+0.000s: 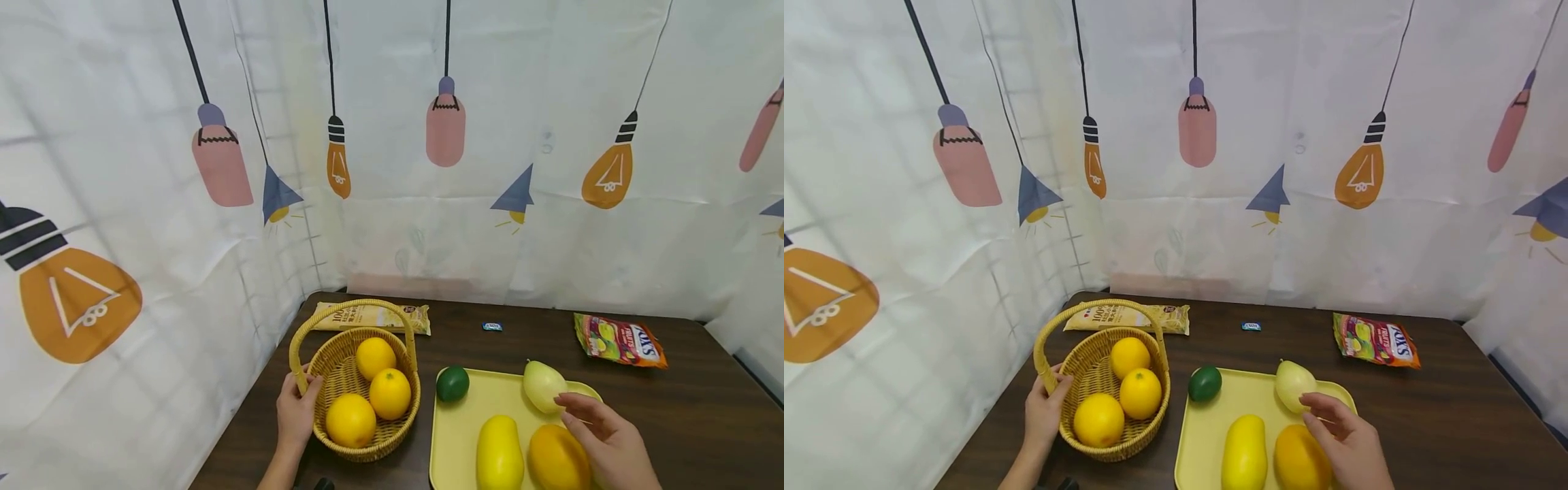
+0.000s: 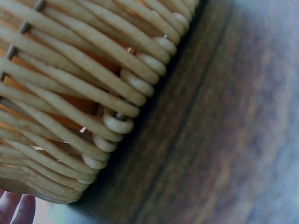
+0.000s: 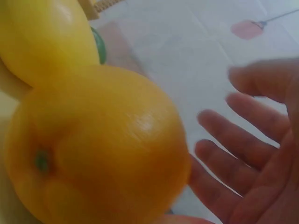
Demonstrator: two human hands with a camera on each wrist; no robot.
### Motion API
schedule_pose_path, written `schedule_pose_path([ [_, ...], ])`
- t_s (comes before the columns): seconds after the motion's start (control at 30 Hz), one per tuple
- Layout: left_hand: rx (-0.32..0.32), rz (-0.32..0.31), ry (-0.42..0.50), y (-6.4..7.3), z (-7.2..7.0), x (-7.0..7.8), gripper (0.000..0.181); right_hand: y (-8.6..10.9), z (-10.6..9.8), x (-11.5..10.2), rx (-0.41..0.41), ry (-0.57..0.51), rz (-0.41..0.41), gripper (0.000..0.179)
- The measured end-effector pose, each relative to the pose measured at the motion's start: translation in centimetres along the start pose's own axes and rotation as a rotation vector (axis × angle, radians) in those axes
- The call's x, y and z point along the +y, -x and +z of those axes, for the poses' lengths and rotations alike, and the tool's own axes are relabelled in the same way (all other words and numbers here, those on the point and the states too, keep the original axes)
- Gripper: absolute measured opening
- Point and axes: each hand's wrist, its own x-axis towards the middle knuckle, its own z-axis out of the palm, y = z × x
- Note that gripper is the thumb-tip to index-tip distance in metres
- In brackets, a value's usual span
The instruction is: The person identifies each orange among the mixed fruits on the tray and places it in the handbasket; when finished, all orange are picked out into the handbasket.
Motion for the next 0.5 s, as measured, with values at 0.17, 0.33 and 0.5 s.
schedule_pose_path([
  [0.17,-0.002,0.014,-0.016,-0.1,0.0,0.1,0.011,0.3,-1.1,0.2,-0.1,0.061,-0.028,0.036],
  [0.33,-0.009,-0.001,-0.024,-0.2,0.0,0.0,0.01,0.5,-2.2,0.5,-0.186,0.153,0.001,0.05],
  [0.5,-0.002,-0.007,-0.006,0.0,0.0,0.2,0.013,0.3,-2.9,1.6,-0.332,0.164,-0.065,0.06],
])
